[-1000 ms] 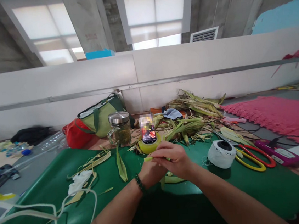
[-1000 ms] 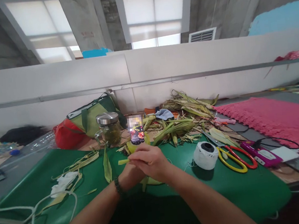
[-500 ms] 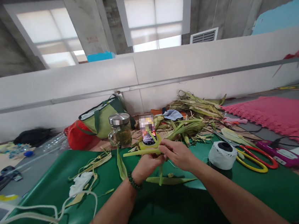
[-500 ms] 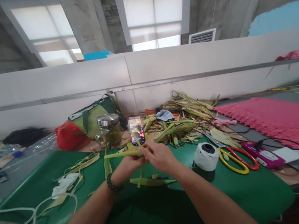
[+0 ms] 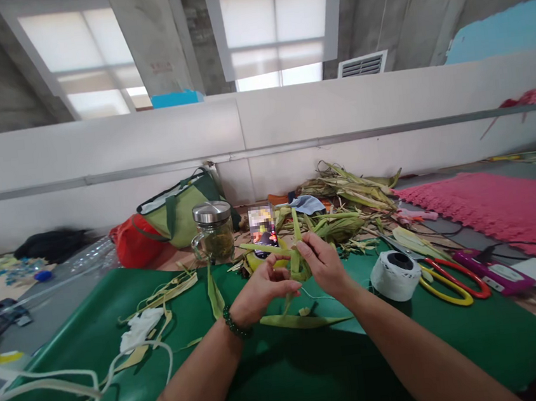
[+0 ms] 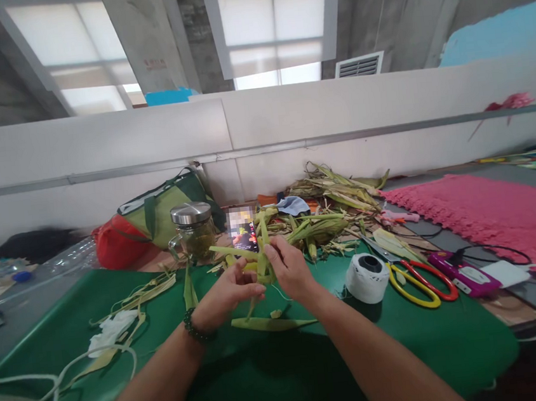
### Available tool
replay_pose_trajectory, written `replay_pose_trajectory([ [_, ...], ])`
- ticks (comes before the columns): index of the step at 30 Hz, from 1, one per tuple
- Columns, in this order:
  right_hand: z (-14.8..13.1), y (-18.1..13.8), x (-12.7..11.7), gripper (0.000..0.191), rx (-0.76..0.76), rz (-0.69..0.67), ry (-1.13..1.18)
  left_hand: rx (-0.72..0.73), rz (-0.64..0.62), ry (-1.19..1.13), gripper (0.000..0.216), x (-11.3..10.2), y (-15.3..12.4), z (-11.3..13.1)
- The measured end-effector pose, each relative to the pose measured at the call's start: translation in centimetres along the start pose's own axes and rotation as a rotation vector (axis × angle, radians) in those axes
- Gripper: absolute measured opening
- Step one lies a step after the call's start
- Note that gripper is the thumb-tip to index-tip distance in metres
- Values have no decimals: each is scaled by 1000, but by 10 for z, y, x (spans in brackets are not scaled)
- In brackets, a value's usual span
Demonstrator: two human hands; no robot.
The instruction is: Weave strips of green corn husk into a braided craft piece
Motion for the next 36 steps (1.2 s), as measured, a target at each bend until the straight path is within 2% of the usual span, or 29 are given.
replay_pose_trajectory([
  [2, 0, 2, -4, 27, 19, 7, 61, -40, -14, 22, 45, -2, -1, -1],
  [4, 3, 4, -6, 28, 109, -68, 185, -72, -31, 67, 30, -3, -1, -2],
  [7, 7, 0, 3, 29, 336, -393, 379, -73, -14, 45, 33, -4, 0, -3],
  [9, 8, -4, 8, 33, 435, -553, 450, -57, 18, -3, 46, -5, 0, -3],
  [11, 10, -4, 9, 28, 459, -543, 488, -55, 24, 2, 51, -5, -1, -2],
  [14, 14, 2, 3, 24, 447, -398, 517, -54, 1, 69, 48, -5, -2, 0],
  [17, 17, 8, -4, 24, 462, -324, 516, -53, -35, 115, 73, -6, -2, 0],
  [20, 20, 12, -11, 25, 498, -299, 494, -50, -87, 160, 92, -8, -3, 1],
  [25, 26, 12, -10, 28, 519, -278, 463, -65, -134, 219, 96, -9, -8, 6],
  [27, 24, 9, -2, 24, 459, -334, 473, -70, -99, 206, 84, -7, -7, 5],
  [30, 15, 0, 16, 19, 351, -462, 507, -104, 21, 126, 61, -4, -3, -2],
  [33, 9, -7, 29, 20, 312, -522, 501, -75, 165, 113, 66, -2, 2, -7],
  [36, 6, -8, 30, 22, 265, -487, 459, 7, 278, 113, 69, -3, 2, -2],
])
Point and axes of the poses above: each hand's wrist, its own y-axis towards the middle knuckle, its own x-axis out of the palm, z = x × y, the point moved 4 cm from there along y, towards the middle knuckle, and after that the axes turned 9 degrees about y, right-handed, at the moved point
